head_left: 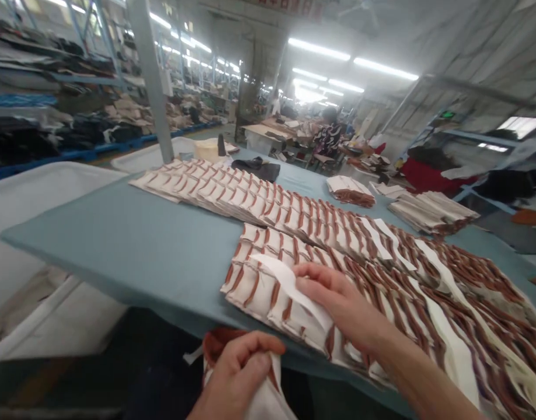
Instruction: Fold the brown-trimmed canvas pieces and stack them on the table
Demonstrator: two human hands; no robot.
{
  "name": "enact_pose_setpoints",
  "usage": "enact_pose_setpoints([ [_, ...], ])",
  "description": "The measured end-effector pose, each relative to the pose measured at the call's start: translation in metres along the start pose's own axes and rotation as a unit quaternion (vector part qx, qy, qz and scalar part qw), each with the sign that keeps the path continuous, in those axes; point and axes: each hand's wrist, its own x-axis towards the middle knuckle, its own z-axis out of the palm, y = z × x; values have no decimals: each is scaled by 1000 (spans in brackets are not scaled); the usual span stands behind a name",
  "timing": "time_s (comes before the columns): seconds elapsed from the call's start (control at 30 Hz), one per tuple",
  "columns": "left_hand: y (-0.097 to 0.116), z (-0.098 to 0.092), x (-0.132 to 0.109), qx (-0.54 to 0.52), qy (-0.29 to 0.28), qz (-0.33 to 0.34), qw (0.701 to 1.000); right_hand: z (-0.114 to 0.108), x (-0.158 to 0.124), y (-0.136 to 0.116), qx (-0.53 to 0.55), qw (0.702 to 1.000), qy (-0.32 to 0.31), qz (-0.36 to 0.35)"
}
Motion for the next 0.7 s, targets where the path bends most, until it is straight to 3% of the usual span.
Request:
enact_pose_setpoints([
  [0.1,9,-4,-12,-182,-77,-54,979,34,-28,26,-108,992,-63,-11],
  [0.2,14,-16,-28,-275,-125,-90,949,49,-49,48,-226,971,-72,-35],
  [0.37,1,-23,-42,-260,-45,-133,955,60,-69,68,-383,901,-50,-196],
  [0.47,-10,-16,-47,-244,-2,-149,958,66,-78,75,-425,871,-47,-241],
  [0.6,-19,-8,-54,-193,35,-137,971,68,-88,84,-438,861,-37,-255],
  [0.7,-23,-5,-57,-150,43,-125,980,67,-94,90,-406,879,-50,-243],
])
